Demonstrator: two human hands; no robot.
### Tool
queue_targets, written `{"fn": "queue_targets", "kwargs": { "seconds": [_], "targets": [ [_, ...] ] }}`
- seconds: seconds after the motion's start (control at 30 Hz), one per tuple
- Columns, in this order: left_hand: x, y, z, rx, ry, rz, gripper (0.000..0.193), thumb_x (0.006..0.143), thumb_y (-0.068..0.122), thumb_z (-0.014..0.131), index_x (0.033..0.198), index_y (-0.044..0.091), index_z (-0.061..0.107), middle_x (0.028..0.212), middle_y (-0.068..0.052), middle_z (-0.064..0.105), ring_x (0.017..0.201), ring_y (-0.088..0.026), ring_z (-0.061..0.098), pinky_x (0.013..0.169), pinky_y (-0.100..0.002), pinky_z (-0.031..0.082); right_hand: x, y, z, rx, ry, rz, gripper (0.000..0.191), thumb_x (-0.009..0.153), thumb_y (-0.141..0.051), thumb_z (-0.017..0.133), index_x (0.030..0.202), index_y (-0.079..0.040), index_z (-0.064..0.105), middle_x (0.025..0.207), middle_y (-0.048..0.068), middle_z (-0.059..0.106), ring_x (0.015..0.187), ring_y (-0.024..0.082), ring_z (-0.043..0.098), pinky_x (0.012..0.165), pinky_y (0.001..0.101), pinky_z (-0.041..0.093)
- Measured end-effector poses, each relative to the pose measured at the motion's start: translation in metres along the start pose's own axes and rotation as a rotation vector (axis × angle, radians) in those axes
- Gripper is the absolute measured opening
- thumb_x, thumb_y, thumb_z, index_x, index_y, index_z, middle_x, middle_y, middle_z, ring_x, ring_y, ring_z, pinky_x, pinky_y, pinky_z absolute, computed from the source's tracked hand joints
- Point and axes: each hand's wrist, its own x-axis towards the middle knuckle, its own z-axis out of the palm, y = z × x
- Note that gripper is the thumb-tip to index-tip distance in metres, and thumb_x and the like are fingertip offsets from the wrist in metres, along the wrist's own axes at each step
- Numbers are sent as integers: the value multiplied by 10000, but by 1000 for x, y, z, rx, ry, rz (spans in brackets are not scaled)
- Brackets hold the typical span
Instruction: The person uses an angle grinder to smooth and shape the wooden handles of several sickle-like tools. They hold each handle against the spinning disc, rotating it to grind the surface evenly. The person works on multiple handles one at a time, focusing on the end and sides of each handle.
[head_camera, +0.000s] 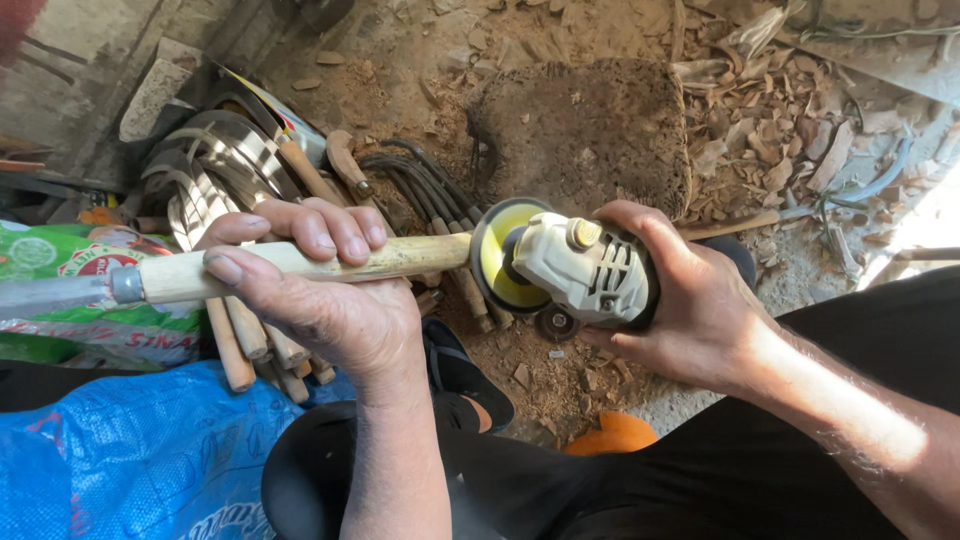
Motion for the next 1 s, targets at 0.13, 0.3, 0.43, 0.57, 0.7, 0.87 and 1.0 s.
{"fn": "queue_targets", "kwargs": {
  "seconds": [0.13, 0.3, 0.43, 0.57, 0.7, 0.87, 1.0],
  "targets": [
    [-1, 0, 1, -12, -68, -59, 438, 1081, 567, 569, 1122, 149, 440, 851, -34, 442, 801, -166, 460, 805, -359, 449, 6, 6, -3, 72, -95, 241, 966, 597, -224, 929, 1409, -128, 414, 1164, 100, 717, 1069, 225, 739, 950, 319, 602],
    [0, -4, 1, -83, -68, -173, 447, 1087, 568, 591, 1121, 148, 439, 914, -32, 473, 815, -164, 452, 818, -379, 453, 4, 10, -5, 6, -65, 233, 978, 590, -245, 940, 1395, -132, 395, 1187, 116, 696, 1064, 254, 724, 937, 377, 596],
    [0, -7, -2, -111, -9, -191, 424, 1071, 547, 612, 1098, 159, 444, 865, -15, 447, 758, -149, 423, 757, -350, 415, 5, 13, -10, 43, -52, 275, 946, 623, -210, 922, 1404, -127, 393, 1214, 118, 696, 1117, 256, 719, 982, 380, 599],
    [1, -9, -5, -88, -11, -172, 412, 1083, 537, 625, 1076, 163, 453, 853, -1, 439, 734, -136, 415, 728, -331, 401, 5, 13, -10, 61, -61, 205, 971, 608, -211, 926, 1405, -114, 381, 1208, 131, 685, 1104, 271, 721, 934, 404, 587],
    [0, -11, -4, -93, -30, -193, 403, 1102, 525, 610, 1063, 159, 446, 841, -5, 436, 714, -134, 412, 708, -320, 396, 6, 15, -11, 41, -89, 299, 1002, 610, -209, 922, 1448, -151, 376, 1195, 116, 690, 1086, 260, 729, 949, 401, 621],
    [0, -13, 1, -51, -55, -164, 406, 1095, 535, 608, 1062, 164, 448, 844, -5, 435, 738, -134, 432, 691, -324, 410, 8, 17, -8, 75, -99, 323, 1008, 613, -198, 919, 1460, -153, 375, 1248, 116, 680, 1135, 274, 709, 950, 412, 597],
    [-2, -12, 2, -36, -53, -154, 416, 1106, 548, 594, 1077, 161, 443, 858, -7, 432, 712, -128, 414, 681, -322, 408, 11, 16, -4, 141, -73, 183, 990, 596, -170, 929, 1419, -99, 382, 1308, 156, 644, 1206, 300, 673, 954, 434, 554]
  ]
}}
